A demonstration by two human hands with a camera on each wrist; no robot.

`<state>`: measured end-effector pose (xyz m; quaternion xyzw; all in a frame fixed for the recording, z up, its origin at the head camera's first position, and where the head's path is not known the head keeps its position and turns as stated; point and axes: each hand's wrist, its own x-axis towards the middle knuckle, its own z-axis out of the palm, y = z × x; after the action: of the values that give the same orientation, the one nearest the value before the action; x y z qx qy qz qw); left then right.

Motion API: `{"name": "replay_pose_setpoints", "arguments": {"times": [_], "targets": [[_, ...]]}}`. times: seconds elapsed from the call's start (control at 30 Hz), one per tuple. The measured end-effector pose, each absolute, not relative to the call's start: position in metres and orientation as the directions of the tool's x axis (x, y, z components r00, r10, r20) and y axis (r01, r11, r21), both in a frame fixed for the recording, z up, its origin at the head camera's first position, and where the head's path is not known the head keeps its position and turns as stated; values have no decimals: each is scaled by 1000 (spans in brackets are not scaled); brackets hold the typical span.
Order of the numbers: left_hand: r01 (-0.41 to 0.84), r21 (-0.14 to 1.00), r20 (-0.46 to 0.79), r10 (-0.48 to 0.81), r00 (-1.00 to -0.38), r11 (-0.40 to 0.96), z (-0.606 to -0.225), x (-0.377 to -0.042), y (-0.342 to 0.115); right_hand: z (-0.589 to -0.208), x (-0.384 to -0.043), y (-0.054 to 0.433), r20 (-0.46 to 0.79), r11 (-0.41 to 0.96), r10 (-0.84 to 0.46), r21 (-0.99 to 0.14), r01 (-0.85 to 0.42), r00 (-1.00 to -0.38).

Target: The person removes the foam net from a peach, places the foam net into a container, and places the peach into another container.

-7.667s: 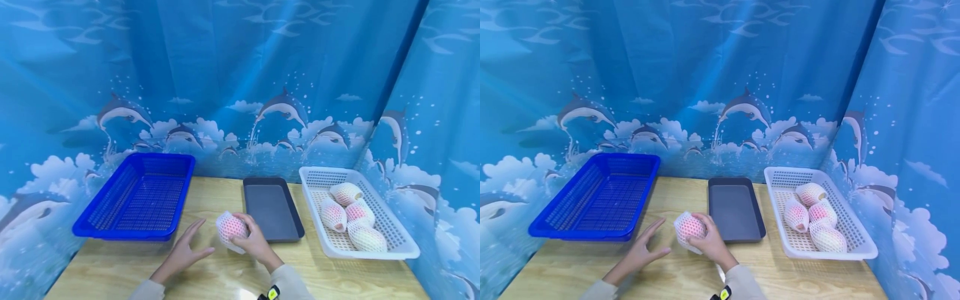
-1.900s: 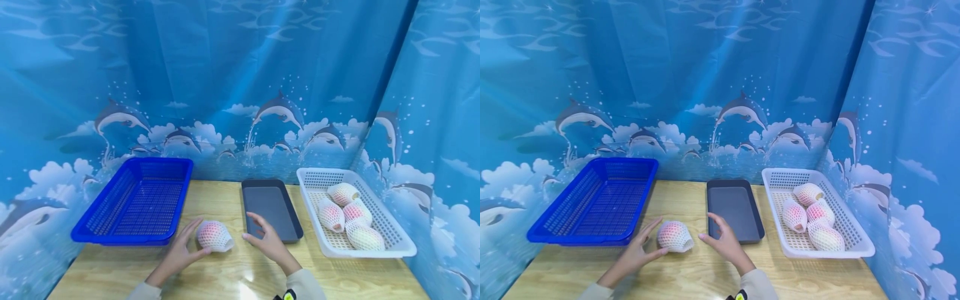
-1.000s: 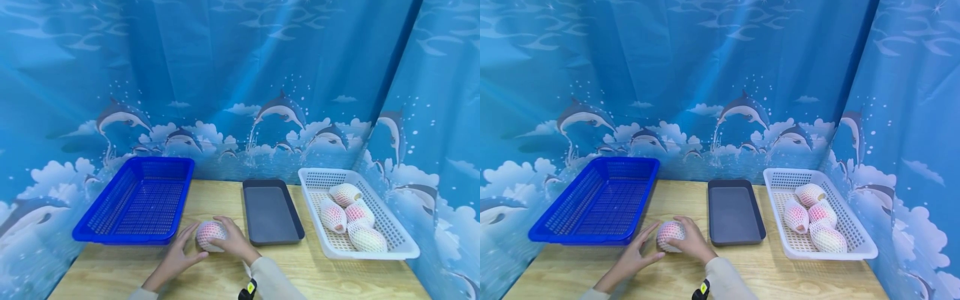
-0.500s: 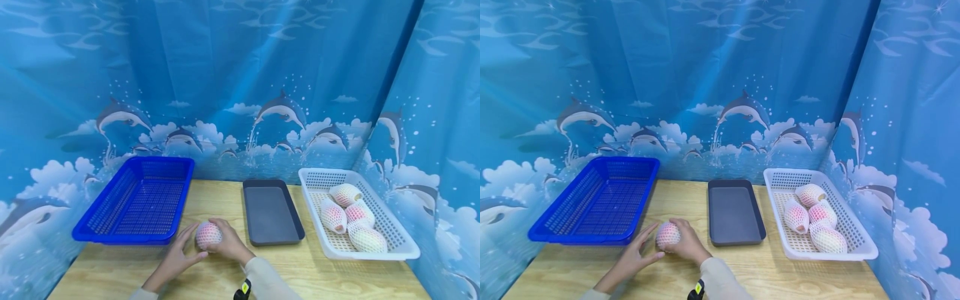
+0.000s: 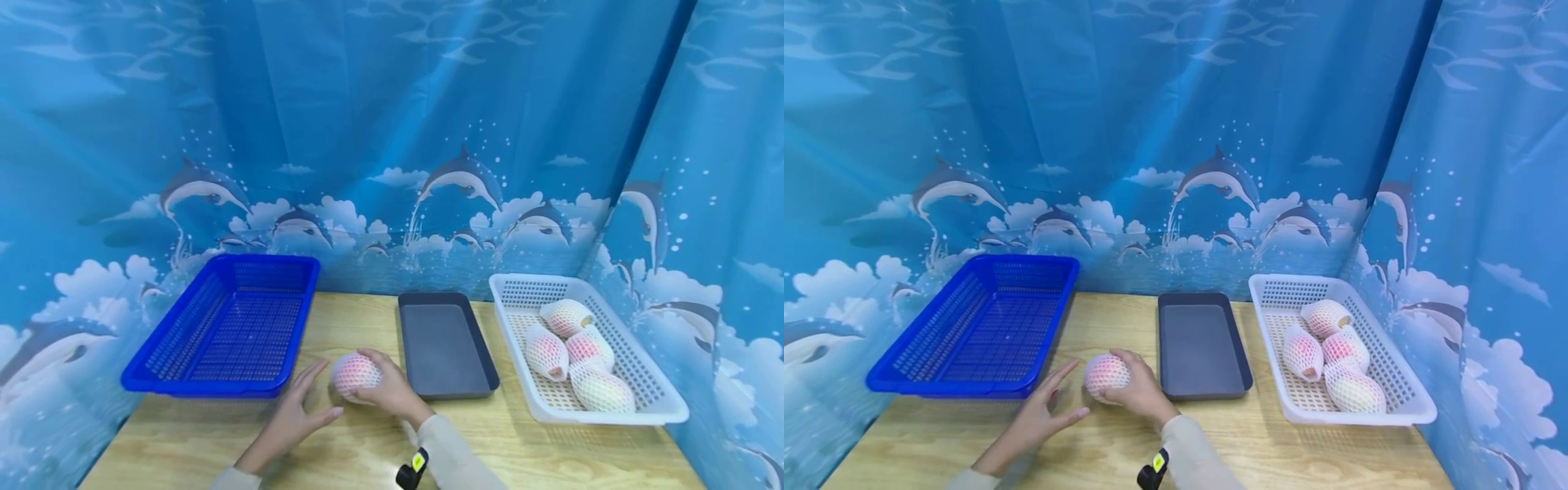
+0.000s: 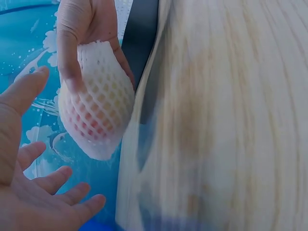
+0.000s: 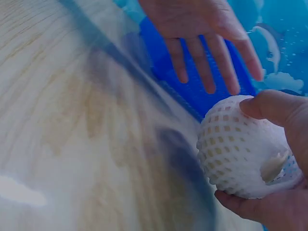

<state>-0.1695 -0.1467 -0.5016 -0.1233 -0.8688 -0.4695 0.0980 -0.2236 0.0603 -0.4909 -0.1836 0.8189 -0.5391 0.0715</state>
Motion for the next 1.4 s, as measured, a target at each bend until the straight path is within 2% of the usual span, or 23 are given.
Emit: {"name": "replay_pose_setpoints", "arguments": {"times": [0.17, 0.33, 0.8, 1.03, 1.4], "targets": [[328, 798, 306, 130, -943, 506, -496, -172, -144, -480, -225, 77, 87, 265, -385, -943, -200, -919], [357, 817, 325, 149, -934, 452, -489, -177, -140, -468, -227, 94, 79, 242, -380, -953, -181, -922], [334, 860, 285, 179, -942, 385, -464, -196, -128, -442, -225, 138, 36, 169, -375, -980, -106, -926], [299, 881, 252, 170, -953, 367, -449, -205, -118, -441, -221, 152, 31, 106, -447, -990, -88, -894], [345, 888, 299, 189, -935, 304, -436, -218, -103, -440, -216, 166, 88, -8, -524, -995, -99, -847]]}}
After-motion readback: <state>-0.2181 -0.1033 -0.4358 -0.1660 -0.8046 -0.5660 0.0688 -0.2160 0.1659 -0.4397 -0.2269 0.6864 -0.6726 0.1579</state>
